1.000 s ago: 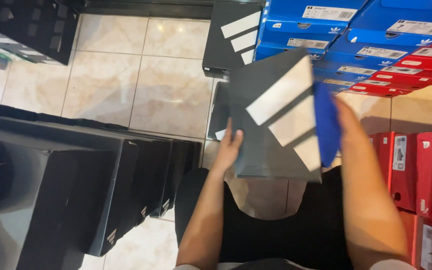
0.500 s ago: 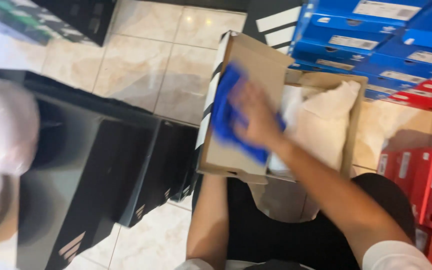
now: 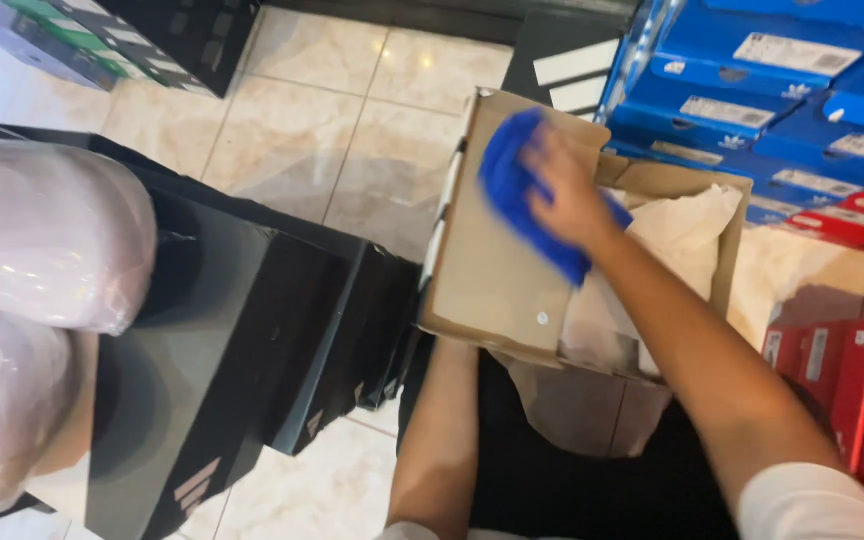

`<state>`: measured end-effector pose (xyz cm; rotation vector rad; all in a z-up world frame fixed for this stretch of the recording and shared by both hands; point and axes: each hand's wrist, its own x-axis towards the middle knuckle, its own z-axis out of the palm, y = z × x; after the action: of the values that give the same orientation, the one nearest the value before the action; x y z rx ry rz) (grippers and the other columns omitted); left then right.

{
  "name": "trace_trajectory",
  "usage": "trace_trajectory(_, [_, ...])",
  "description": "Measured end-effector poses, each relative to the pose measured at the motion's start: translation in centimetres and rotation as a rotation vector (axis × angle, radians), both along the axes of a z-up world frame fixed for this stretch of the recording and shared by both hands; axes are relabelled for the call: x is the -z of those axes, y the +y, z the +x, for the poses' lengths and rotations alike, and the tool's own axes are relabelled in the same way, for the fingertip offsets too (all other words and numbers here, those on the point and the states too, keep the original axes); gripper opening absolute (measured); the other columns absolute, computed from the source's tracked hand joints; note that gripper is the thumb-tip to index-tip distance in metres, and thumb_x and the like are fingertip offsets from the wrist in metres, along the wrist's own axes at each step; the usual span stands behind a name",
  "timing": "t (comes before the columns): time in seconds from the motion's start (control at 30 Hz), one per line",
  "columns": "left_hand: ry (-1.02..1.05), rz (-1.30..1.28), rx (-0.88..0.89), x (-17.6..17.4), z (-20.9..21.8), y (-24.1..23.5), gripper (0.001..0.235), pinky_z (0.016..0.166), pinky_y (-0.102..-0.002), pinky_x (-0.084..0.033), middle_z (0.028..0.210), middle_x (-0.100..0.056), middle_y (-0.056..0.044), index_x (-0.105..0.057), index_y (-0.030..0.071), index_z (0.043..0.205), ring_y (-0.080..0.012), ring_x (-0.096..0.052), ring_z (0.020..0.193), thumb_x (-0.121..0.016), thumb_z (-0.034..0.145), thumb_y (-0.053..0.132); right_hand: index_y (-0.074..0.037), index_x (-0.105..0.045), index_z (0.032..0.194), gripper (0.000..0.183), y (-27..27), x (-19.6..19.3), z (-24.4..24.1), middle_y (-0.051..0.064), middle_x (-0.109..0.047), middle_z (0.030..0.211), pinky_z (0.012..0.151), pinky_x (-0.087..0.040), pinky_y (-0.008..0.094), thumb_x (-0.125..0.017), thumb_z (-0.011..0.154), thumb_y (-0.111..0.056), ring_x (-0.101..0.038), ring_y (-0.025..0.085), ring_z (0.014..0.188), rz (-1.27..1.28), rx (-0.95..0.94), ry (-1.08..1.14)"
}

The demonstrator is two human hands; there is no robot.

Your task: Cleaning and organizing shoeboxes in a warehouse using a cloth.

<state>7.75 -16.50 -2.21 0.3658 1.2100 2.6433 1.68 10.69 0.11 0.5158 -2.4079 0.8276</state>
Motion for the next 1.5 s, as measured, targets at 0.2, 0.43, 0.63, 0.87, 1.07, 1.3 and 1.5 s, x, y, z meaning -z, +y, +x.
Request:
trace_trajectory(0.2, [0.04, -0.056, 0.023, 6.6, -0.1, -3.9, 0.073, 0.126, -0.032, -0.024, 0.164, -0.034, -0.005, -0.028, 0.007, 0.16, -0.0199, -0.033, 0.151, -0.041, 0.103, 0.05, 0.002, -0.06, 0.136, 0.074, -5.4, -2.3, 3.3, 0.026, -0.049, 0.15, 0.121, -0.029, 0.058, -0.075, 0.068, -0.021, -0.04, 0.049, 0.143, 0.051, -0.054, -0.028])
trace_trajectory(0.43, [0.061, -0.126, 0.08, 6.2, 0.6, -6.1, 0.074, 0.126, -0.034, -0.024, 0.163, -0.035, -0.008, -0.03, 0.004, 0.159, -0.0223, -0.034, 0.15, -0.039, 0.103, 0.052, -0.004, -0.062, 0.138, 0.068, 2.6, 0.7, -1.2, 0.018, -0.054, 0.149, 0.116, -0.039, 0.053, -0.081, 0.076, -0.024, -0.051, 0.041, 0.136, 0.096, 0.052, 0.083])
trace_trajectory(0.63, [0.064, -0.205, 0.111, 2.5, -0.2, -1.9, 0.075, 0.125, -0.035, -0.025, 0.162, -0.036, -0.011, -0.032, 0.002, 0.157, -0.0243, -0.035, 0.15, -0.037, 0.103, 0.054, -0.007, -0.066, 0.129, 0.057, -4.3, 1.6, 1.6, 0.021, -0.057, 0.143, 0.117, -0.036, 0.06, -0.076, 0.079, -0.03, -0.048, 0.045, 0.138, 0.051, -0.139, 0.05])
trace_trajectory(0.87, [0.092, -0.291, 0.173, -1.0, -3.1, 6.6, 0.078, 0.125, -0.037, -0.026, 0.161, -0.038, -0.015, -0.033, 0.0, 0.156, -0.0267, -0.036, 0.149, -0.035, 0.102, 0.056, 0.001, -0.057, 0.141, 0.058, 3.9, 2.6, 0.0, 0.027, -0.045, 0.153, 0.115, -0.034, 0.065, -0.063, 0.09, -0.026, -0.041, 0.051, 0.14, 0.017, -0.038, 0.115])
trace_trajectory(1.07, [0.102, -0.379, 0.22, -0.5, -1.7, 7.7, 0.08, 0.124, -0.039, -0.026, 0.161, -0.039, -0.017, -0.035, -0.003, 0.154, -0.0288, -0.037, 0.149, -0.032, 0.102, 0.058, 0.001, -0.063, 0.133, 0.056, -0.7, -1.0, 0.9, 0.024, -0.058, 0.14, 0.116, -0.039, 0.056, -0.071, 0.077, 0.006, -0.051, 0.045, 0.135, -0.272, 0.019, -0.028])
trace_trajectory(1.3, [0.147, -0.447, 0.3, -1.8, -1.3, 10.3, 0.083, 0.123, -0.041, -0.027, 0.16, -0.04, -0.021, -0.037, -0.005, 0.153, -0.0312, -0.038, 0.149, -0.03, 0.102, 0.06, -0.003, -0.071, 0.116, 0.048, 9.8, -8.8, 16.6, 0.024, -0.07, 0.12, 0.099, -0.055, 0.044, -0.042, 0.084, 0.017, -0.07, 0.032, 0.106, -0.878, 0.152, -0.365])
trace_trajectory(1.5, [0.438, -0.778, 0.258, -5.1, 1.5, 15.7, 0.051, 0.125, -0.055, -0.025, 0.161, -0.044, -0.013, -0.054, 0.015, 0.145, -0.0417, -0.029, 0.155, -0.055, 0.101, 0.04, -0.013, -0.05, 0.152, 0.063, 20.5, -10.5, 24.1, 0.017, -0.073, 0.103, 0.057, -0.062, 0.03, -0.036, 0.113, -0.06, -0.076, 0.025, 0.082, -1.295, 0.19, -0.607])
